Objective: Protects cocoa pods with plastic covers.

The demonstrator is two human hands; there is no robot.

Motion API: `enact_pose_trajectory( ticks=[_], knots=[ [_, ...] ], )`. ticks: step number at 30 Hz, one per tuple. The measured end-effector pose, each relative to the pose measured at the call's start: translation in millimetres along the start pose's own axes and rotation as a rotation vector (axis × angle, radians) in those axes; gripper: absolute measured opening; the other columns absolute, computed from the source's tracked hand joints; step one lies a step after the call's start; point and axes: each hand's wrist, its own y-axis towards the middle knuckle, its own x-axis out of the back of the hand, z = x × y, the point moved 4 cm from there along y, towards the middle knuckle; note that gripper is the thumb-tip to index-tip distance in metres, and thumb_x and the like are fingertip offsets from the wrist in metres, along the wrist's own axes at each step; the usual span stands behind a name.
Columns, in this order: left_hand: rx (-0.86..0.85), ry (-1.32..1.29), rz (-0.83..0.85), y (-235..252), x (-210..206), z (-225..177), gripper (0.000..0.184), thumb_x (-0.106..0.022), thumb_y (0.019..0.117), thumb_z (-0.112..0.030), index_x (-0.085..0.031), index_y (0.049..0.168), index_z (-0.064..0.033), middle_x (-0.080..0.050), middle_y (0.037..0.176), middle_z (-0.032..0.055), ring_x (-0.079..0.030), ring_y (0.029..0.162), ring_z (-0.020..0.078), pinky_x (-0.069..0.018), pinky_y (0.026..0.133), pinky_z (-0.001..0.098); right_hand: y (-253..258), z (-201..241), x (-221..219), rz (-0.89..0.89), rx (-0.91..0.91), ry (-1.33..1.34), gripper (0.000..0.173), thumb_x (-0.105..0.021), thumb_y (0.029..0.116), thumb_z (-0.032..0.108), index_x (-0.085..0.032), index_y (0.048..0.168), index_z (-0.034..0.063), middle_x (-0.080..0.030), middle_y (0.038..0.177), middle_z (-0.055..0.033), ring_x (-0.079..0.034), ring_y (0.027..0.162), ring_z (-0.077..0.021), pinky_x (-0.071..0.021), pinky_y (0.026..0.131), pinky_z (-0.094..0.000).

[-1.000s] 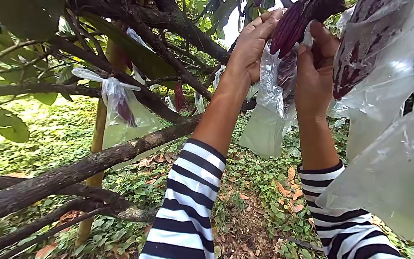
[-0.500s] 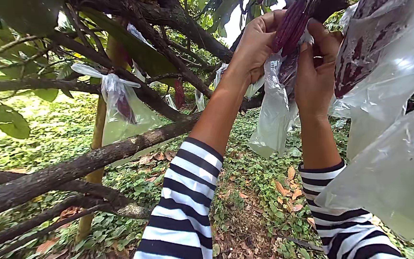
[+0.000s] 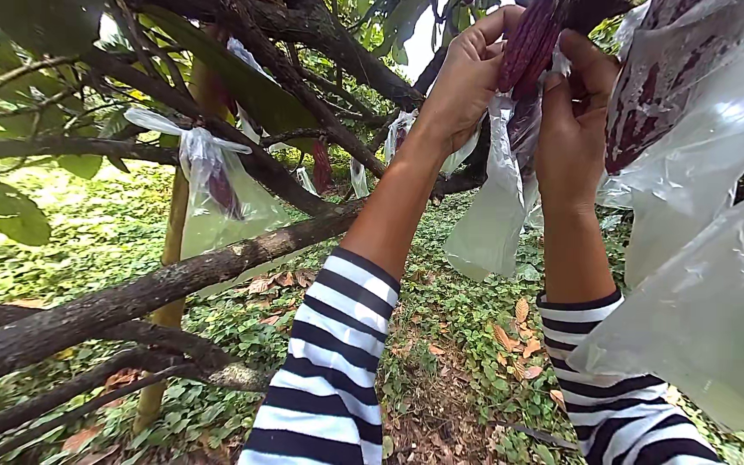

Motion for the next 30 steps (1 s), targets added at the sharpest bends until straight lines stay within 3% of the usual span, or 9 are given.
enact_pose_trajectory(
  ticks=[3, 8, 13, 15, 18, 21, 24, 30],
  knots=[
    [-0.009, 0.071, 0.026, -0.9, -0.9, -3.1, 0.017, -0.049, 0.0966, 0.014, -0.063, 0.100, 0.0044, -0.064, 0.083, 0.0032, -0.062, 0.078, 0.0043, -0.0539, 0.077, 0.0201, 0.3, 0.2, -0.4, -0.011, 0.009, -0.009, 0.037, -0.053, 0.1042, 0.013, -0.055, 0.138, -0.0011, -0.061, 0.135, -0.0108, -0.061, 0.114, -0.0103, -0.0495, 0.098, -0.0249],
    [-0.044, 0.140, 0.061, -0.5, -0.6, -6.4, 0.018, -0.054, 0.0926, 0.016, -0.067, 0.092, 0.0032, -0.065, 0.074, 0.0000, -0.062, 0.070, 0.0020, -0.0537, 0.070, 0.0187, 2.4, 2.9, -0.9, 0.017, -0.002, -0.015, 0.038, -0.053, 0.1034, 0.013, -0.054, 0.140, 0.0020, -0.062, 0.124, -0.0072, -0.060, 0.105, -0.0088, -0.0508, 0.091, -0.0234],
    [-0.064, 0.122, 0.090, 2.5, 2.3, -4.2, 0.020, -0.055, 0.0921, 0.015, -0.065, 0.085, 0.0002, -0.065, 0.073, 0.0006, -0.063, 0.071, 0.0038, -0.0544, 0.072, 0.0213, 6.8, 4.8, -1.4, 0.038, 0.006, -0.080, 0.036, -0.055, 0.1001, 0.011, -0.051, 0.135, 0.0026, -0.059, 0.113, -0.0036, -0.058, 0.091, -0.0067, -0.0492, 0.075, -0.0209],
    [-0.071, 0.135, 0.090, 3.3, 2.5, -4.7, 0.020, -0.056, 0.0918, 0.015, -0.065, 0.083, -0.0005, -0.065, 0.073, 0.0004, -0.062, 0.071, 0.0037, -0.0540, 0.071, 0.0213, 8.0, 5.4, -1.7, 0.053, 0.013, -0.096, 0.036, -0.054, 0.0986, 0.009, -0.051, 0.134, 0.0033, -0.057, 0.116, -0.0042, -0.056, 0.093, -0.0074, -0.0479, 0.076, -0.0211],
    [-0.089, 0.146, 0.106, 4.4, 3.8, -3.6, 0.020, -0.057, 0.0909, 0.014, -0.065, 0.082, -0.0009, -0.065, 0.074, 0.0010, -0.063, 0.073, 0.0045, -0.0542, 0.073, 0.0225, 9.8, 6.5, -2.6, 0.059, 0.056, -0.124, 0.033, -0.055, 0.0969, 0.008, -0.049, 0.129, 0.0039, -0.055, 0.109, -0.0029, -0.055, 0.089, -0.0078, -0.0462, 0.072, -0.0214],
    [-0.107, 0.139, 0.110, 2.7, 5.6, -2.5, 0.019, -0.056, 0.0905, 0.015, -0.066, 0.083, -0.0002, -0.065, 0.075, 0.0011, -0.064, 0.074, 0.0043, -0.0559, 0.075, 0.0229, 7.5, 9.3, -3.5, 0.016, 0.079, -0.135, 0.030, -0.059, 0.0961, 0.009, -0.050, 0.124, 0.0010, -0.059, 0.102, -0.0033, -0.058, 0.086, -0.0085, -0.0491, 0.073, -0.0229],
    [-0.105, 0.139, 0.100, 1.2, 6.0, -2.3, 0.020, -0.056, 0.0906, 0.014, -0.066, 0.082, -0.0011, -0.065, 0.073, -0.0006, -0.063, 0.071, 0.0030, -0.0550, 0.072, 0.0217, 2.4, 25.8, -6.1, -0.026, -0.034, -0.129, 0.025, -0.059, 0.0972, 0.008, -0.052, 0.120, 0.0007, -0.058, 0.102, -0.0007, -0.059, 0.091, -0.0048, -0.0515, 0.083, -0.0205],
    [-0.063, 0.124, 0.107, 0.4, 5.3, -3.6, 0.018, -0.055, 0.0912, 0.015, -0.068, 0.090, 0.0019, -0.067, 0.077, 0.0007, -0.064, 0.075, 0.0036, -0.0548, 0.077, 0.0216, 8.2, -3.3, 1.4, -0.031, 0.082, -0.055, 0.027, -0.061, 0.0979, 0.011, -0.053, 0.121, -0.0017, -0.063, 0.108, -0.0042, -0.062, 0.096, -0.0063, -0.0535, 0.086, -0.0230]
  ],
)
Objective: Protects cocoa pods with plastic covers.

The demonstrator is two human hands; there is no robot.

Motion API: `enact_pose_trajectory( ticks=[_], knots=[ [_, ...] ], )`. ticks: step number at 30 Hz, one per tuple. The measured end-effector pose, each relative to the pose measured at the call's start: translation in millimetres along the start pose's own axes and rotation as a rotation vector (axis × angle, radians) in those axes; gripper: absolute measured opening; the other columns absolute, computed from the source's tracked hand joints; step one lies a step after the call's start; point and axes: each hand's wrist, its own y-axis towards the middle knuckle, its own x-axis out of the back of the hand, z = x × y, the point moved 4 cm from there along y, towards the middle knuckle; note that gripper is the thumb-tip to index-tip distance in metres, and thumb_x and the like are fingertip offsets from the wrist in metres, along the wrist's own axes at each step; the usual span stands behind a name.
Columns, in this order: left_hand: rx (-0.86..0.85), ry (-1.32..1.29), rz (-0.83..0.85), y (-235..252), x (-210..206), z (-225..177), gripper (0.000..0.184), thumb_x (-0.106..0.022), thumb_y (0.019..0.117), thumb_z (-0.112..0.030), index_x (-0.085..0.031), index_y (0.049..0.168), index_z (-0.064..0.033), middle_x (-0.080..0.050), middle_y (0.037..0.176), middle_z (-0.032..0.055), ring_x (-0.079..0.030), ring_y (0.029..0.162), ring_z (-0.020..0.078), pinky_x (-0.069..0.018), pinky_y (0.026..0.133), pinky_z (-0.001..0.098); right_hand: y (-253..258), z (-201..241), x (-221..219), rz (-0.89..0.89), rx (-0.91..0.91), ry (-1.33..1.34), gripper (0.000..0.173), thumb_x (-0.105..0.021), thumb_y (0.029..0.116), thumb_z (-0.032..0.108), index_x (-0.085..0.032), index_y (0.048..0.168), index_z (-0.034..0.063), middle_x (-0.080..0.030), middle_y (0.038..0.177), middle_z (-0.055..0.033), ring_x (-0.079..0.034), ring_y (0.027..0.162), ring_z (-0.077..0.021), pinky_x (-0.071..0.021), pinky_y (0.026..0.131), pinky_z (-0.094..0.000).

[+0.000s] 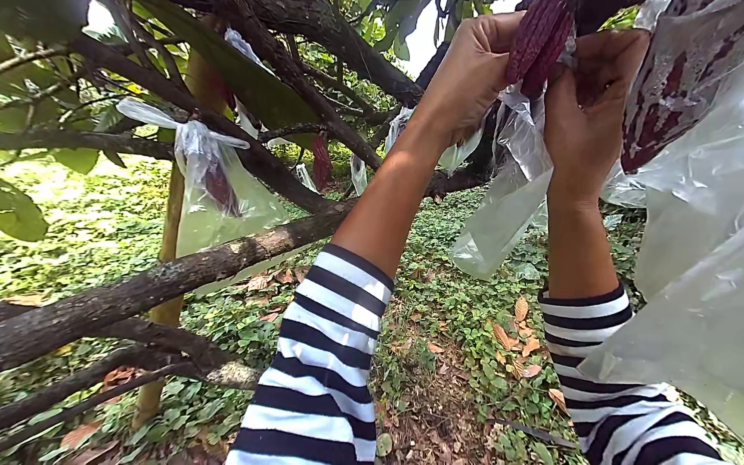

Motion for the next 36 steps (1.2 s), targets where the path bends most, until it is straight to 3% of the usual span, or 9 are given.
enact_pose_trajectory(
  ticks=[7, 14, 18, 23, 25, 27, 28, 31, 36],
  knots=[
    [0.016, -0.027, -0.040, 2.4, 2.2, 4.5, 0.019, -0.056, 0.0905, 0.016, -0.067, 0.086, 0.0017, -0.066, 0.075, 0.0020, -0.063, 0.074, 0.0051, -0.0549, 0.076, 0.0223, -2.6, 7.5, -0.8, 0.027, 0.046, 0.010, 0.023, -0.059, 0.1018, 0.013, -0.057, 0.121, 0.0004, -0.065, 0.111, -0.0042, -0.061, 0.099, -0.0087, -0.0502, 0.085, -0.0252],
    [0.009, -0.060, -0.105, 0.5, 0.0, 5.2, 0.017, -0.056, 0.0904, 0.016, -0.066, 0.088, 0.0028, -0.066, 0.075, 0.0026, -0.064, 0.073, 0.0050, -0.0551, 0.074, 0.0212, -7.1, 6.6, 1.4, 0.011, 0.030, -0.065, 0.036, -0.059, 0.1021, 0.018, -0.055, 0.132, -0.0019, -0.066, 0.112, -0.0058, -0.064, 0.097, -0.0088, -0.0534, 0.085, -0.0255],
    [0.017, -0.019, -0.134, 0.5, 1.5, 4.3, 0.017, -0.058, 0.0904, 0.015, -0.066, 0.083, 0.0011, -0.065, 0.072, 0.0020, -0.063, 0.071, 0.0049, -0.0545, 0.072, 0.0211, -10.8, 6.2, 2.7, -0.037, 0.037, -0.210, 0.025, -0.059, 0.1039, 0.021, -0.069, 0.119, 0.0035, -0.067, 0.110, -0.0064, -0.063, 0.093, -0.0082, -0.0516, 0.080, -0.0230],
    [0.051, 0.058, -0.167, -0.8, 0.7, 0.9, 0.018, -0.062, 0.0885, 0.015, -0.065, 0.080, -0.0006, -0.063, 0.069, 0.0010, -0.061, 0.068, 0.0042, -0.0532, 0.069, 0.0203, -10.9, 10.7, 0.7, -0.082, 0.158, -0.324, 0.025, -0.059, 0.1028, 0.022, -0.070, 0.113, 0.0021, -0.070, 0.108, -0.0097, -0.063, 0.092, -0.0090, -0.0494, 0.076, -0.0218],
    [0.063, 0.062, -0.162, -0.8, 1.3, 0.2, 0.017, -0.062, 0.0886, 0.014, -0.066, 0.080, -0.0006, -0.063, 0.070, 0.0014, -0.061, 0.068, 0.0048, -0.0534, 0.069, 0.0210, -11.3, 53.0, -8.4, -0.040, 0.029, -0.364, 0.025, -0.056, 0.1031, 0.012, -0.067, 0.114, -0.0073, -0.068, 0.110, -0.0160, -0.062, 0.096, -0.0089, -0.0483, 0.082, -0.0187],
    [0.073, 0.068, -0.163, -0.4, 2.6, 0.2, 0.019, -0.062, 0.0887, 0.013, -0.065, 0.078, -0.0018, -0.063, 0.069, 0.0011, -0.061, 0.066, 0.0047, -0.0536, 0.067, 0.0210, -7.8, 96.0, -16.1, 0.074, -0.245, -0.389, 0.030, -0.051, 0.1050, 0.006, -0.061, 0.126, -0.0124, -0.064, 0.119, -0.0200, -0.056, 0.102, -0.0080, -0.0433, 0.089, -0.0163],
    [0.069, 0.071, -0.165, -0.6, 2.7, -0.3, 0.019, -0.062, 0.0888, 0.013, -0.065, 0.077, -0.0021, -0.062, 0.068, 0.0009, -0.061, 0.066, 0.0044, -0.0531, 0.067, 0.0207, -8.7, 84.5, -13.6, 0.070, -0.169, -0.394, 0.031, -0.052, 0.1050, 0.010, -0.064, 0.125, -0.0110, -0.065, 0.117, -0.0209, -0.057, 0.100, -0.0095, -0.0443, 0.087, -0.0178],
    [0.053, 0.042, -0.157, -1.4, 0.4, -1.0, 0.018, -0.061, 0.0892, 0.014, -0.065, 0.080, -0.0001, -0.063, 0.070, 0.0021, -0.061, 0.069, 0.0057, -0.0535, 0.071, 0.0217, -7.1, 9.8, 1.9, -0.031, 0.129, -0.310, 0.030, -0.059, 0.1037, 0.028, -0.073, 0.113, 0.0037, -0.068, 0.106, -0.0106, -0.061, 0.089, -0.0080, -0.0473, 0.073, -0.0205],
    [0.027, -0.046, -0.119, 0.9, 2.5, 3.8, 0.014, -0.055, 0.0936, 0.013, -0.064, 0.092, 0.0033, -0.064, 0.080, 0.0053, -0.062, 0.077, 0.0081, -0.0541, 0.078, 0.0233, -1.8, -4.7, 6.8, 0.006, -0.021, 0.043, 0.023, -0.060, 0.1034, 0.023, -0.064, 0.115, 0.0035, -0.066, 0.104, 0.0012, -0.063, 0.092, -0.0022, -0.0540, 0.082, -0.0221]
  ],
)
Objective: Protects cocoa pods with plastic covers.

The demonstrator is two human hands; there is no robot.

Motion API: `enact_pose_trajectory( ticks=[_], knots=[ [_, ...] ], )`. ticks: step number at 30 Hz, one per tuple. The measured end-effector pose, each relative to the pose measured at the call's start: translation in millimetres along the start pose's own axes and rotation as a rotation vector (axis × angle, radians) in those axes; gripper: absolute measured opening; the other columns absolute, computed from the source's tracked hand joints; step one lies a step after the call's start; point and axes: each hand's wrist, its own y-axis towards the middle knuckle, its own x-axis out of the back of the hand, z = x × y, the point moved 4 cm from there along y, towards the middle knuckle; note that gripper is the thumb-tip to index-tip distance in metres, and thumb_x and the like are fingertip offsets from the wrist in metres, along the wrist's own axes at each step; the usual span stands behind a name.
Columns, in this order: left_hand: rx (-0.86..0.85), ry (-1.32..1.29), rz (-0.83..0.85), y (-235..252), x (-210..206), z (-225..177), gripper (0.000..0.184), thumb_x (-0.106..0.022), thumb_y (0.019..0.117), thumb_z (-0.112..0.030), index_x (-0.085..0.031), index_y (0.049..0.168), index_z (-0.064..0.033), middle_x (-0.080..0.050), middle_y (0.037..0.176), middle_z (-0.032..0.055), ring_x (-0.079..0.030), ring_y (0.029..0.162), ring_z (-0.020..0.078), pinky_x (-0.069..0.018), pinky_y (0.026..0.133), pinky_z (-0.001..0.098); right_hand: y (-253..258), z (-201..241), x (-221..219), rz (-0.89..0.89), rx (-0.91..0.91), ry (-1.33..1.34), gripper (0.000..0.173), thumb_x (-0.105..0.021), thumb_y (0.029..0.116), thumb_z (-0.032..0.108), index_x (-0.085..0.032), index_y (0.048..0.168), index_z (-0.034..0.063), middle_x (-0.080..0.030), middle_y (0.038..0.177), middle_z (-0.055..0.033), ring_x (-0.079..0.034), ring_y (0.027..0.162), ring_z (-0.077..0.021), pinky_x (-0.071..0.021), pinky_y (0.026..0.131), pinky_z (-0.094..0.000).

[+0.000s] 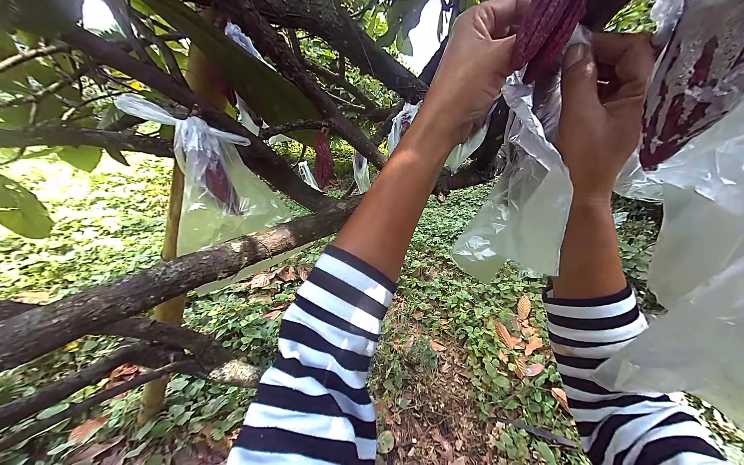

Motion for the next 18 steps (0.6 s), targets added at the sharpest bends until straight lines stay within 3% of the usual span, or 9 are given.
enact_pose_trajectory(
  ticks=[4, 10, 13, 18],
  knots=[
    [0.024, -0.043, -0.020, 1.8, 2.3, 2.9, 0.012, -0.054, 0.0958, 0.012, -0.063, 0.095, 0.0041, -0.065, 0.084, 0.0075, -0.064, 0.080, 0.0102, -0.0558, 0.080, 0.0256, 2.8, -1.9, -0.8, 0.004, -0.083, 0.286, 0.015, -0.054, 0.1052, 0.017, -0.055, 0.116, 0.0056, -0.063, 0.102, 0.0019, -0.063, 0.098, -0.0069, -0.0535, 0.093, -0.0287],
    [0.004, -0.016, 0.003, 1.8, 1.8, 2.6, 0.012, -0.055, 0.0946, 0.012, -0.063, 0.093, 0.0041, -0.065, 0.083, 0.0071, -0.064, 0.081, 0.0099, -0.0544, 0.081, 0.0248, 7.1, -7.4, -5.0, -0.020, -0.139, 0.602, 0.007, -0.047, 0.1054, 0.007, -0.050, 0.113, 0.0067, -0.066, 0.102, -0.0035, -0.067, 0.100, -0.0151, -0.0556, 0.097, -0.0376],
    [0.005, -0.003, 0.025, -0.9, 0.2, -1.2, 0.011, -0.056, 0.0932, 0.014, -0.064, 0.098, 0.0067, -0.068, 0.087, 0.0097, -0.066, 0.084, 0.0110, -0.0556, 0.083, 0.0253, 7.4, -8.4, -4.4, -0.019, -0.163, 0.564, 0.012, -0.045, 0.1071, 0.007, -0.045, 0.119, 0.0055, -0.064, 0.107, -0.0047, -0.065, 0.103, -0.0152, -0.0545, 0.099, -0.0358],
    [-0.013, 0.035, 0.059, -8.1, -4.2, -5.2, 0.015, -0.056, 0.0914, 0.016, -0.064, 0.098, 0.0063, -0.065, 0.083, 0.0053, -0.064, 0.079, 0.0061, -0.0553, 0.078, 0.0214, 6.5, -8.4, -1.2, -0.057, -0.144, 0.317, 0.018, -0.058, 0.1035, 0.011, -0.045, 0.117, 0.0081, -0.059, 0.101, 0.0030, -0.063, 0.093, -0.0051, -0.0558, 0.090, -0.0259]
  ],
)
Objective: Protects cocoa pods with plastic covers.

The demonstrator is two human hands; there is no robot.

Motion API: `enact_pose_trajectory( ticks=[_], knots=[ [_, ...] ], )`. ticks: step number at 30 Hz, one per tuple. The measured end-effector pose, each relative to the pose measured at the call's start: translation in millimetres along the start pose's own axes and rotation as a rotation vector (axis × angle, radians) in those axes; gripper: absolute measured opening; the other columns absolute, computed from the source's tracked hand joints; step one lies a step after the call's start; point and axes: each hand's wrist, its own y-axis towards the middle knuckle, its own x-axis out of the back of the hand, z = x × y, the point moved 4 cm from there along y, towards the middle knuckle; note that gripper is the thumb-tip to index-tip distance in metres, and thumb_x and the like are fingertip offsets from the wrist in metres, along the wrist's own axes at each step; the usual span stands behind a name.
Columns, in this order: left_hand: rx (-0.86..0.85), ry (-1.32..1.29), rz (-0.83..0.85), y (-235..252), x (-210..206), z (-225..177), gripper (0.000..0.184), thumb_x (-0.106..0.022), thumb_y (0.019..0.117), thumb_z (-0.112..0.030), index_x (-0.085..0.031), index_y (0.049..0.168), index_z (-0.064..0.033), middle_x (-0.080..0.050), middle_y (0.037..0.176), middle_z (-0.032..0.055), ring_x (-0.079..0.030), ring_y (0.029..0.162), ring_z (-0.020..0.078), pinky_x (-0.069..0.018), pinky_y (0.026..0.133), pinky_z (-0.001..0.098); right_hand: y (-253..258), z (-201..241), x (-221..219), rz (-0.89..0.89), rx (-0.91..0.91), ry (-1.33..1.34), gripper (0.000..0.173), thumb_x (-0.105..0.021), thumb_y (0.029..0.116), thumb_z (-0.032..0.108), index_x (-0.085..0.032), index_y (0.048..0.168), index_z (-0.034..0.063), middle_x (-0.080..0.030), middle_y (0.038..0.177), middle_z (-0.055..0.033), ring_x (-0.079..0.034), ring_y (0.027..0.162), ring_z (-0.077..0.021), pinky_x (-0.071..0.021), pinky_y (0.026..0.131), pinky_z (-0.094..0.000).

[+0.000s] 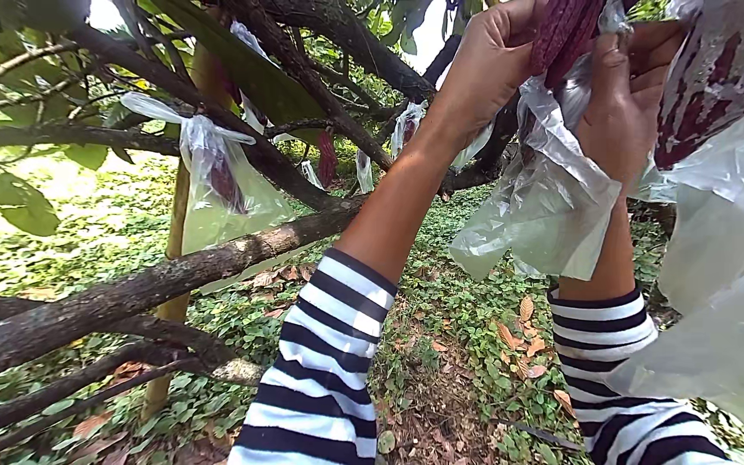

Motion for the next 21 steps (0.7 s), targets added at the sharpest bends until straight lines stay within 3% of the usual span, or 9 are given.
enact_pose_trajectory(
  ticks=[3, 6, 8, 10, 12, 14, 17, 19, 21],
  knots=[
    [-0.020, -0.008, 0.005, 0.0, -0.2, 0.1, 0.015, -0.056, 0.0913, 0.017, -0.064, 0.097, 0.0061, -0.065, 0.081, 0.0044, -0.064, 0.077, 0.0051, -0.0555, 0.077, 0.0210, -0.3, 2.1, 0.9, -0.006, 0.024, -0.181, 0.020, -0.061, 0.1011, 0.015, -0.048, 0.115, 0.0095, -0.057, 0.094, 0.0077, -0.059, 0.081, 0.0010, -0.0531, 0.076, -0.0185],
    [-0.039, -0.013, 0.019, 0.7, 0.0, -1.4, 0.015, -0.056, 0.0912, 0.017, -0.065, 0.094, 0.0052, -0.065, 0.079, 0.0030, -0.064, 0.076, 0.0041, -0.0559, 0.076, 0.0206, -5.9, 3.5, -1.2, -0.004, 0.116, -0.211, 0.021, -0.064, 0.0996, 0.015, -0.055, 0.117, 0.0057, -0.062, 0.096, 0.0039, -0.061, 0.084, -0.0035, -0.0541, 0.078, -0.0230],
    [-0.030, -0.018, 0.033, 1.7, 0.1, -1.0, 0.015, -0.056, 0.0911, 0.017, -0.066, 0.094, 0.0054, -0.065, 0.079, 0.0031, -0.064, 0.076, 0.0045, -0.0563, 0.077, 0.0212, -13.5, 18.2, -10.6, 0.018, 0.163, -0.215, 0.019, -0.062, 0.1003, 0.012, -0.058, 0.115, 0.0023, -0.064, 0.096, 0.0031, -0.061, 0.086, -0.0015, -0.0529, 0.078, -0.0212],
    [-0.016, -0.030, 0.030, 1.9, 0.6, -1.1, 0.016, -0.056, 0.0907, 0.017, -0.065, 0.090, 0.0033, -0.066, 0.077, 0.0024, -0.065, 0.076, 0.0048, -0.0561, 0.077, 0.0219, -26.6, 68.6, -41.3, -0.029, -0.014, -0.289, 0.012, -0.055, 0.0998, 0.001, -0.057, 0.108, -0.0070, -0.059, 0.092, 0.0027, -0.056, 0.085, 0.0076, -0.0485, 0.079, -0.0103],
    [-0.015, -0.033, 0.019, 1.9, 1.2, -1.3, 0.018, -0.057, 0.0897, 0.017, -0.065, 0.086, 0.0013, -0.066, 0.075, 0.0010, -0.065, 0.074, 0.0045, -0.0563, 0.076, 0.0221, -29.1, 114.2, -70.9, -0.078, -0.334, -0.456, 0.019, -0.047, 0.1026, -0.006, -0.053, 0.114, -0.0192, -0.050, 0.094, -0.0054, -0.044, 0.081, 0.0101, -0.0387, 0.076, -0.0033],
    [-0.013, -0.036, 0.006, 2.0, 1.8, -0.1, 0.018, -0.058, 0.0892, 0.017, -0.065, 0.084, 0.0010, -0.066, 0.074, 0.0009, -0.065, 0.073, 0.0045, -0.0561, 0.075, 0.0220, -28.3, 119.0, -73.9, -0.094, -0.390, -0.507, 0.020, -0.049, 0.1026, -0.005, -0.055, 0.117, -0.0182, -0.053, 0.096, -0.0066, -0.045, 0.082, 0.0104, -0.0391, 0.076, -0.0032],
    [-0.012, -0.036, -0.023, 3.0, 2.2, 2.0, 0.017, -0.058, 0.0894, 0.017, -0.065, 0.086, 0.0026, -0.065, 0.075, 0.0024, -0.065, 0.073, 0.0054, -0.0561, 0.075, 0.0223, -27.2, 99.4, -60.8, -0.053, -0.236, -0.484, 0.020, -0.054, 0.1010, -0.002, -0.057, 0.115, -0.0161, -0.057, 0.097, -0.0064, -0.049, 0.086, 0.0071, -0.0426, 0.079, -0.0068],
    [-0.021, -0.032, -0.046, 2.9, 1.8, 2.3, 0.016, -0.058, 0.0889, 0.018, -0.066, 0.087, 0.0044, -0.066, 0.075, 0.0044, -0.064, 0.073, 0.0063, -0.0564, 0.074, 0.0225, -19.4, 47.8, -23.5, 0.026, 0.147, -0.463, 0.023, -0.065, 0.0984, 0.010, -0.060, 0.114, -0.0073, -0.065, 0.101, -0.0048, -0.059, 0.090, 0.0000, -0.0505, 0.080, -0.0163],
    [-0.029, -0.011, -0.072, 2.2, 2.0, 1.5, 0.016, -0.059, 0.0883, 0.018, -0.067, 0.085, 0.0046, -0.065, 0.074, 0.0045, -0.064, 0.071, 0.0058, -0.0558, 0.072, 0.0217, -12.4, 16.7, -2.4, 0.080, 0.367, -0.466, 0.032, -0.066, 0.0989, 0.020, -0.060, 0.119, -0.0037, -0.066, 0.106, -0.0059, -0.060, 0.090, -0.0053, -0.0496, 0.076, -0.0219]
  ],
)
